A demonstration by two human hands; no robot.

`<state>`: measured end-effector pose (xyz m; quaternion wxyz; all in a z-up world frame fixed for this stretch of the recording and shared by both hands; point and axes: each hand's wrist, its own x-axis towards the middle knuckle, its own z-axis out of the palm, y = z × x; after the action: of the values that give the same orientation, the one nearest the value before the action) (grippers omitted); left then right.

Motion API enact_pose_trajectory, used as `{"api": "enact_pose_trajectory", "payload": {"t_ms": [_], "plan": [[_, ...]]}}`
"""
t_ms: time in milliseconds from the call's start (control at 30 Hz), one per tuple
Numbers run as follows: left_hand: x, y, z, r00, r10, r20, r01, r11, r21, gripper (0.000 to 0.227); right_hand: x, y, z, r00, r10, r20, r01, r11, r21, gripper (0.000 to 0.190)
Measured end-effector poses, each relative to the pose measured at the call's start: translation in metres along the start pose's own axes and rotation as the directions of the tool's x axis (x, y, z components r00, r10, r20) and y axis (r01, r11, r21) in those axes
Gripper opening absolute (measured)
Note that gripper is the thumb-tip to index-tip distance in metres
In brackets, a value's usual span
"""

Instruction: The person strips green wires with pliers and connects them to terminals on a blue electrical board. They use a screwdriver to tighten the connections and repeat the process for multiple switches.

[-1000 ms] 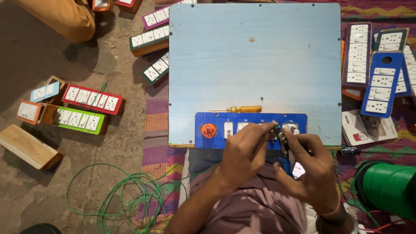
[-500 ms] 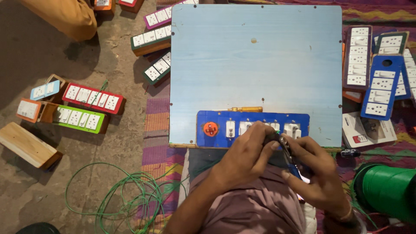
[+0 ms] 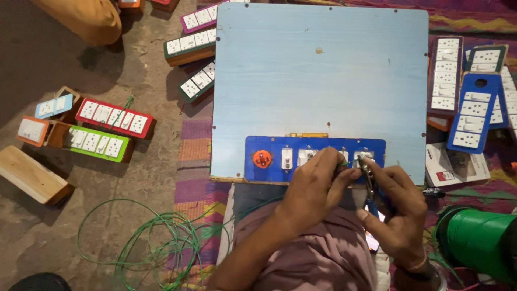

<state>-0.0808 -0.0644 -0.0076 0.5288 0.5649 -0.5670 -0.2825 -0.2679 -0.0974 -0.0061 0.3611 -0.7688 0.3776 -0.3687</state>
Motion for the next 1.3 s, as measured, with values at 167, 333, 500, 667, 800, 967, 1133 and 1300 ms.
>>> {"api": "enact_pose_trajectory", "payload": {"t_ms": [167, 333, 500, 667, 800, 967, 1133, 1300], "plan": [[0.001, 0.002, 0.0, 0.998, 0.028, -0.055, -0.03, 0.999, -0.033, 0.034, 0.042, -0.034, -0.018, 0.989, -0.097, -0.116, 0.074, 0.98, -0.183, 0.074], [-0.004, 0.001, -0.004, 0.974, 0.132, -0.184, -0.152, 0.983, -0.1, 0.009, 0.147, 0.002, -0.023, 0.935, -0.273, 0.224, 0.353, 0.679, -0.644, 0.077], [-0.005, 0.0, -0.006, 0.991, 0.037, -0.127, -0.061, 0.98, -0.187, 0.01, 0.194, 0.07, -0.007, 0.856, -0.272, 0.439, 0.497, 0.667, -0.555, 0.074], [-0.007, -0.001, -0.008, 0.976, 0.156, -0.149, -0.178, 0.974, -0.142, 0.009, 0.169, 0.028, 0.0, 0.706, -0.535, 0.465, 0.699, 0.418, -0.58, 0.042], [-0.012, -0.016, -0.004, 0.965, 0.225, -0.134, -0.242, 0.962, -0.127, 0.017, 0.123, -0.019, -0.015, 0.75, -0.465, 0.47, 0.568, 0.817, -0.098, 0.022], [-0.011, -0.019, -0.001, 0.962, 0.268, -0.055, -0.272, 0.96, -0.072, 0.018, 0.104, -0.032, -0.027, 0.69, -0.47, 0.55, 0.624, 0.772, -0.123, 0.026], [-0.015, -0.013, -0.006, 0.963, 0.26, -0.069, -0.266, 0.959, -0.099, 0.014, 0.093, -0.031, -0.039, 0.751, -0.299, 0.589, 0.532, 0.803, -0.269, 0.012], [-0.012, -0.008, -0.013, 0.978, 0.203, -0.05, -0.208, 0.97, -0.125, 0.01, 0.095, -0.029, -0.081, 0.742, -0.328, 0.585, 0.528, 0.823, -0.208, 0.016]]}}
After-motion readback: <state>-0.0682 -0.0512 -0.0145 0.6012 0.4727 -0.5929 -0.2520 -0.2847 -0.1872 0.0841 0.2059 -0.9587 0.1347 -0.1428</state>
